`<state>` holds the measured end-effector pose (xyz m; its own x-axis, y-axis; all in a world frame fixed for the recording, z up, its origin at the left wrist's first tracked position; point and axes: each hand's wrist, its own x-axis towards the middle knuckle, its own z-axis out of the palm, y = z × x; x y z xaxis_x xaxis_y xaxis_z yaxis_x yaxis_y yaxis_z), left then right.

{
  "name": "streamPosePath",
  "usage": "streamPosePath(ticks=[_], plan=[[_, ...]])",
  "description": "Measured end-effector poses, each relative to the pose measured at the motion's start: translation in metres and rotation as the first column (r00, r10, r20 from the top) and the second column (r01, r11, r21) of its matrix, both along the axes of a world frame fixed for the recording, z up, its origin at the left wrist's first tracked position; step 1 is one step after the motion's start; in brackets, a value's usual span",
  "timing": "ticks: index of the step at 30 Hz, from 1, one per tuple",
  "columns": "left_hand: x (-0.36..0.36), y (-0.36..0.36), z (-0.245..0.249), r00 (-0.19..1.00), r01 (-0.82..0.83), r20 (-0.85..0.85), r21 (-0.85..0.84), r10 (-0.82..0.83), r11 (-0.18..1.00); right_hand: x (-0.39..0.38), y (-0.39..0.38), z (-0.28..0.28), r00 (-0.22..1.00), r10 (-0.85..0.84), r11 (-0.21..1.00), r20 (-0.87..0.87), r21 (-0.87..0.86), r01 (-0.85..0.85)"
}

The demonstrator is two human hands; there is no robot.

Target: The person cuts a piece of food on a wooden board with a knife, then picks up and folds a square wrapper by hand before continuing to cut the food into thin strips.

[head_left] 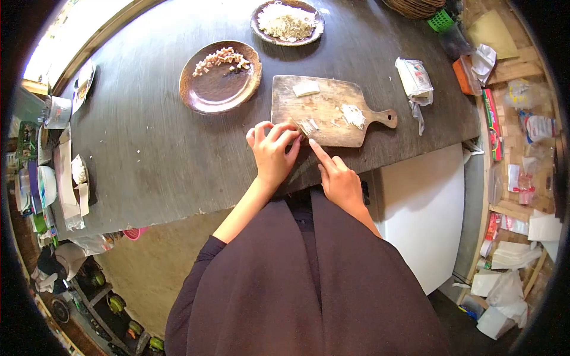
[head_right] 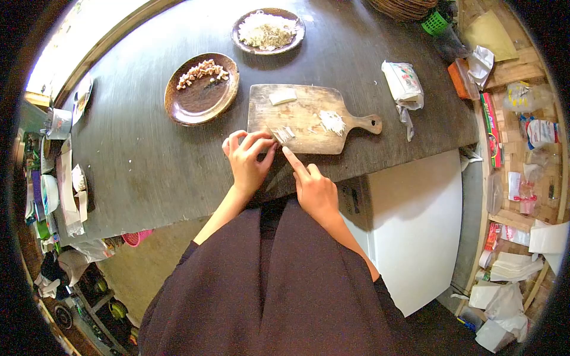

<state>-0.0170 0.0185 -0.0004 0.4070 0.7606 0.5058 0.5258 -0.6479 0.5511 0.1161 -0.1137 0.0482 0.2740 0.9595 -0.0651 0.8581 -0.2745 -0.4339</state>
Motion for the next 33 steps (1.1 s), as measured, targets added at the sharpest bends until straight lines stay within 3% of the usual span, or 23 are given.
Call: streamPosePath(ticks=[7,10,33], plan=[[0.0,0.0,-0.001,1.0,-0.002,-0.009,0.004,0.002,1.0,0.001,-0.006,0.014,1.0,0.009,0.998,-0.009,-0.063,-0.009],[-0.001,0.0,0.0,1.0,0.001,-0.011,0.01,-0.001,1.0,0.004,-0.01,0.002,0.999,0.031,1.0,0.024,0.007,-0.031],[0.001,-0.001,0.0,1.0,-0.009,-0.021,0.011,0.009,1.0,0.014,-0.03,0.001,0.999,0.041,0.999,0.025,-0.024,-0.04]])
